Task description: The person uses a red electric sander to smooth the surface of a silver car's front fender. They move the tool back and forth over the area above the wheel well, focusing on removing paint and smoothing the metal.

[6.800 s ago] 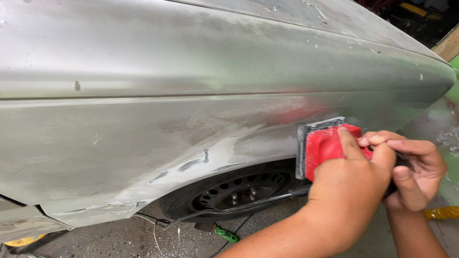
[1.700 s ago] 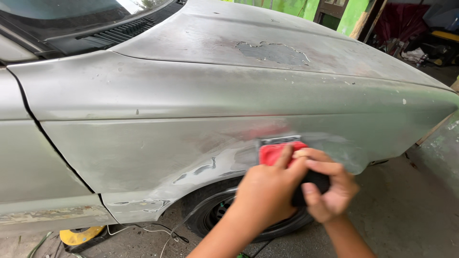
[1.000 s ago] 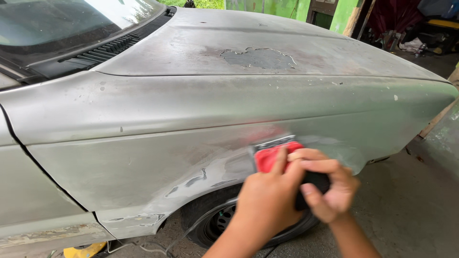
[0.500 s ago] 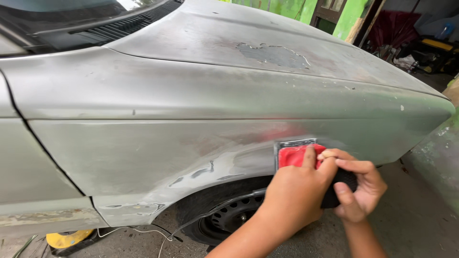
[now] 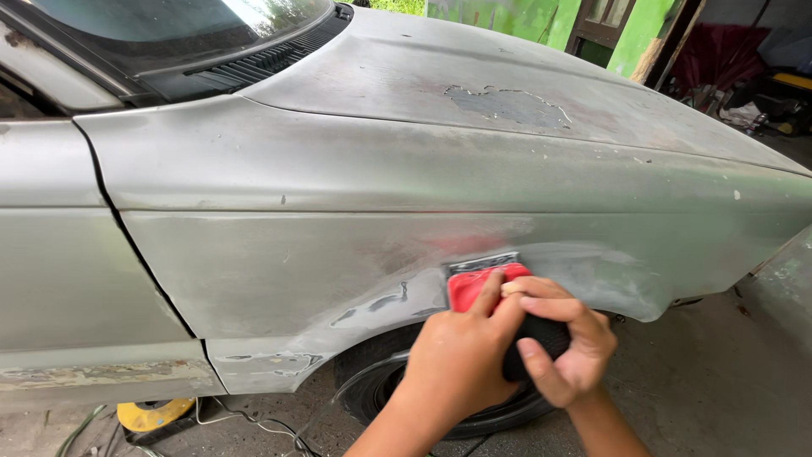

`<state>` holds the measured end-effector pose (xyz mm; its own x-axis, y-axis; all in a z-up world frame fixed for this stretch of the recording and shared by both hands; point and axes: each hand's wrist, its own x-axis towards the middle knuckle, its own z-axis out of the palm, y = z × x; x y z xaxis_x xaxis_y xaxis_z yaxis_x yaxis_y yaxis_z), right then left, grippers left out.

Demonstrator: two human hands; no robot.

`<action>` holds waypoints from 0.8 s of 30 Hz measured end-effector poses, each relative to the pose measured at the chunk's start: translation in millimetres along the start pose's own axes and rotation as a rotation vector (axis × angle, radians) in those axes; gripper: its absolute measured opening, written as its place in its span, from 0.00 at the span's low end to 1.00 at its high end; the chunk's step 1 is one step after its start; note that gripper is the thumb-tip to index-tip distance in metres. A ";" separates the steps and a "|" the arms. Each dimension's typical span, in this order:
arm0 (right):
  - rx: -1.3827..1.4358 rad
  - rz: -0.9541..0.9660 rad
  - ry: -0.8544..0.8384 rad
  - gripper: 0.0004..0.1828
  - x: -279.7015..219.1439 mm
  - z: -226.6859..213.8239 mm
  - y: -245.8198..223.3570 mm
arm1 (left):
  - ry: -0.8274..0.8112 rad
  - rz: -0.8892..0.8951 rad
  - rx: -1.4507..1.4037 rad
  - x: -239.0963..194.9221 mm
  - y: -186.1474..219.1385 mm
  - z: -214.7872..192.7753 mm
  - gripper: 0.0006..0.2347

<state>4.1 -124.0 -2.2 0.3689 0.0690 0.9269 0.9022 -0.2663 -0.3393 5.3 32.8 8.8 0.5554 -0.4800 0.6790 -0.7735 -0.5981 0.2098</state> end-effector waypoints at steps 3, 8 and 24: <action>-0.043 0.025 0.081 0.17 -6.3 -22.0 11.2 | -0.067 -0.007 0.012 19.3 15.6 15.5 0.32; -0.066 -0.039 0.063 0.17 -3.5 -37.3 21.0 | 0.043 0.017 0.074 29.1 24.9 23.8 0.30; -0.029 0.107 0.054 0.07 0.4 -47.0 24.3 | -0.103 -0.076 -0.135 36.9 26.1 20.5 0.28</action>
<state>15.6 -175.7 -2.6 0.4491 -0.0129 0.8934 0.8514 -0.2969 -0.4323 11.9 -13.7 25.0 0.6367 -0.5038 0.5838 -0.7582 -0.5471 0.3547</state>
